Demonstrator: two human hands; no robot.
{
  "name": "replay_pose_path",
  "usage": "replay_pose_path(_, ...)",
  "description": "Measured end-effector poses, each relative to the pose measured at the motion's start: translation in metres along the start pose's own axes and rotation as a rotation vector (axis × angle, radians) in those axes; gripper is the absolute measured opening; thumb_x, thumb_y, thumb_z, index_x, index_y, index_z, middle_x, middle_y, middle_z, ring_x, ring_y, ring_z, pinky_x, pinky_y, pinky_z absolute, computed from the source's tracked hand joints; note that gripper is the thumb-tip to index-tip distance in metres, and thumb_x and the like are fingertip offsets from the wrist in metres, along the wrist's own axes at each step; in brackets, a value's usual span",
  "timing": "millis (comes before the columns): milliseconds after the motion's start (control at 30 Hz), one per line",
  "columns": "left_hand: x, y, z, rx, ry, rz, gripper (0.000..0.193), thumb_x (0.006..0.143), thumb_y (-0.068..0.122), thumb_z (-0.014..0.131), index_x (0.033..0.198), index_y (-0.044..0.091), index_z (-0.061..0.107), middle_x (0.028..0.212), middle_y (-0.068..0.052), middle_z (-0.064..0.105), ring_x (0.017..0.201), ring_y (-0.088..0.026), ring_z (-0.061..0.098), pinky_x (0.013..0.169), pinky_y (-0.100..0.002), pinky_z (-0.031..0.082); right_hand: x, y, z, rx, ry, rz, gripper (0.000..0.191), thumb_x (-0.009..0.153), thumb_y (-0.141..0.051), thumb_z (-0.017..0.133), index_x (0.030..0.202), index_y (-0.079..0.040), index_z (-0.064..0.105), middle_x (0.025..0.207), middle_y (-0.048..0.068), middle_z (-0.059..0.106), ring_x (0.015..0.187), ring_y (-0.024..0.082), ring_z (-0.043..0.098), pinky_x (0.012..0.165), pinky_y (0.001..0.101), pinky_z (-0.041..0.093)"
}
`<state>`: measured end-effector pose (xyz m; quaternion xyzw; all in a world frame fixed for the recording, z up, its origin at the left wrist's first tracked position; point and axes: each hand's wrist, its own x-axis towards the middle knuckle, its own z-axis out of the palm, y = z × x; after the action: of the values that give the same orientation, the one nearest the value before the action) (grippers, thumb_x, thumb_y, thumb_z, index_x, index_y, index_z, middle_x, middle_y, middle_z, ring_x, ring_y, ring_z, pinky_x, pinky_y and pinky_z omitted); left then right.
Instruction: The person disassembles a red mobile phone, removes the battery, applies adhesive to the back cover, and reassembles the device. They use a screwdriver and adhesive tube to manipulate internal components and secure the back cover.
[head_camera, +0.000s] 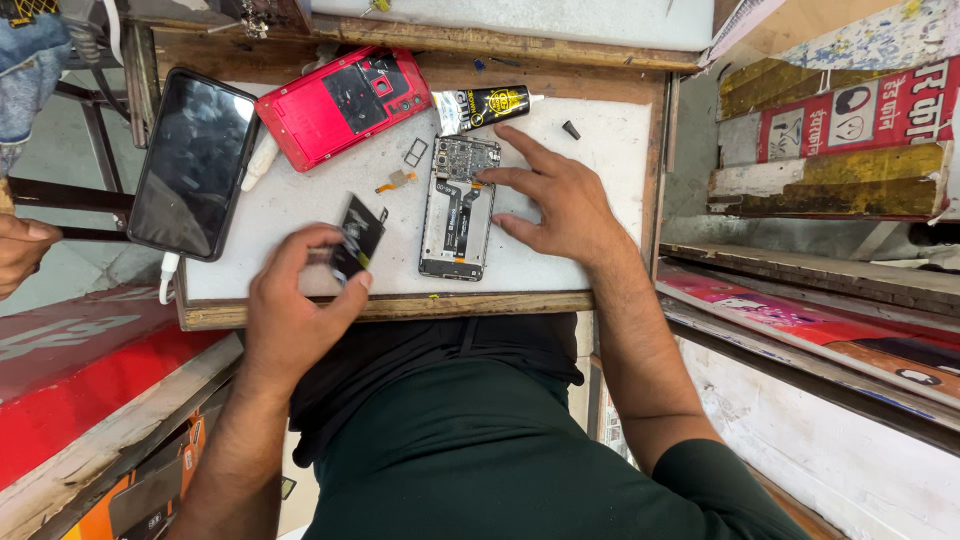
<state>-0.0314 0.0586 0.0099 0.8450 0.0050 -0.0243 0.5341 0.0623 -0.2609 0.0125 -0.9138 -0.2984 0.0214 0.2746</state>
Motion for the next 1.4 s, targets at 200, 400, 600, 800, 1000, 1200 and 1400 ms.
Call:
replay_pose_path(200, -0.003, -0.002, 0.029, -0.782, -0.208, -0.089, 0.04, 0.094, 0.003, 0.069, 0.129, 0.004, 0.05, 0.139, -0.011, 0.055, 0.139, -0.02, 0.051, 0.126, -0.037, 0.034, 0.003, -0.002, -0.003, -0.014, -0.067, 0.042, 0.057, 0.076, -0.031, 0.087, 0.129, -0.023, 0.069, 0.152, 0.005, 0.053, 0.115, 0.028, 0.067, 0.089, 0.0393, 0.056)
replay_pose_path(400, 0.002, -0.005, 0.055, -0.833, -0.258, -0.075, 0.038, 0.094, 0.001, 0.069, 0.126, 0.004, 0.049, 0.141, -0.013, 0.051, 0.138, -0.019, 0.048, 0.126, -0.037, 0.032, 0.004, -0.004, -0.007, 0.042, -0.12, 0.113, 0.069, 0.072, -0.033, 0.09, 0.135, -0.023, 0.065, 0.153, 0.006, 0.052, 0.11, 0.028, 0.067, 0.088, 0.0414, 0.056)
replay_pose_path(600, 0.012, -0.008, 0.07, -0.919, -0.258, -0.078, 0.035, 0.095, 0.001, 0.067, 0.124, 0.003, 0.048, 0.137, -0.013, 0.05, 0.132, -0.017, 0.051, 0.12, -0.035, 0.039, 0.003, -0.005, -0.007, 0.018, -0.047, 0.036, 0.073, 0.069, -0.04, 0.093, 0.133, -0.022, 0.065, 0.149, 0.008, 0.054, 0.115, 0.032, 0.066, 0.087, 0.0431, 0.056)
replay_pose_path(800, 0.024, -0.009, 0.071, -0.938, -0.252, -0.086, 0.033, 0.096, 0.002, 0.066, 0.123, 0.003, 0.048, 0.134, -0.013, 0.051, 0.129, -0.017, 0.052, 0.118, -0.035, 0.042, 0.001, -0.004, -0.005, 0.018, -0.064, 0.067, 0.073, 0.067, -0.043, 0.093, 0.131, -0.02, 0.065, 0.143, 0.009, 0.055, 0.105, 0.032, 0.067, 0.081, 0.0438, 0.056)
replay_pose_path(1000, 0.035, -0.006, 0.066, -0.828, -0.27, -0.017, 0.039, 0.095, 0.007, 0.07, 0.126, 0.004, 0.047, 0.132, -0.008, 0.05, 0.128, -0.013, 0.049, 0.117, -0.031, 0.04, 0.002, -0.01, -0.002, -0.049, -0.002, 0.069, 0.082, 0.058, -0.05, 0.095, 0.128, -0.02, 0.067, 0.123, 0.011, 0.058, 0.095, 0.033, 0.066, 0.076, 0.0443, 0.054)
replay_pose_path(1200, 0.042, 0.0, 0.059, -0.901, -0.275, -0.107, 0.037, 0.096, 0.01, 0.068, 0.128, 0.003, 0.05, 0.126, -0.008, 0.058, 0.119, -0.014, 0.053, 0.109, -0.033, 0.042, 0.004, -0.02, 0.001, -0.097, 0.033, 0.079, 0.087, 0.055, -0.057, 0.094, 0.129, -0.019, 0.067, 0.109, 0.01, 0.06, 0.089, 0.032, 0.065, 0.074, 0.0437, 0.053)
replay_pose_path(1400, 0.038, 0.009, 0.058, -0.997, -0.343, -0.149, 0.038, 0.096, 0.014, 0.067, 0.129, 0.002, 0.052, 0.123, -0.014, 0.066, 0.119, -0.02, 0.06, 0.11, -0.036, 0.048, 0.002, -0.017, 0.009, -0.134, 0.072, 0.075, 0.084, 0.059, -0.059, 0.093, 0.127, -0.017, 0.067, 0.1, 0.008, 0.061, 0.083, 0.03, 0.064, 0.071, 0.0429, 0.051)
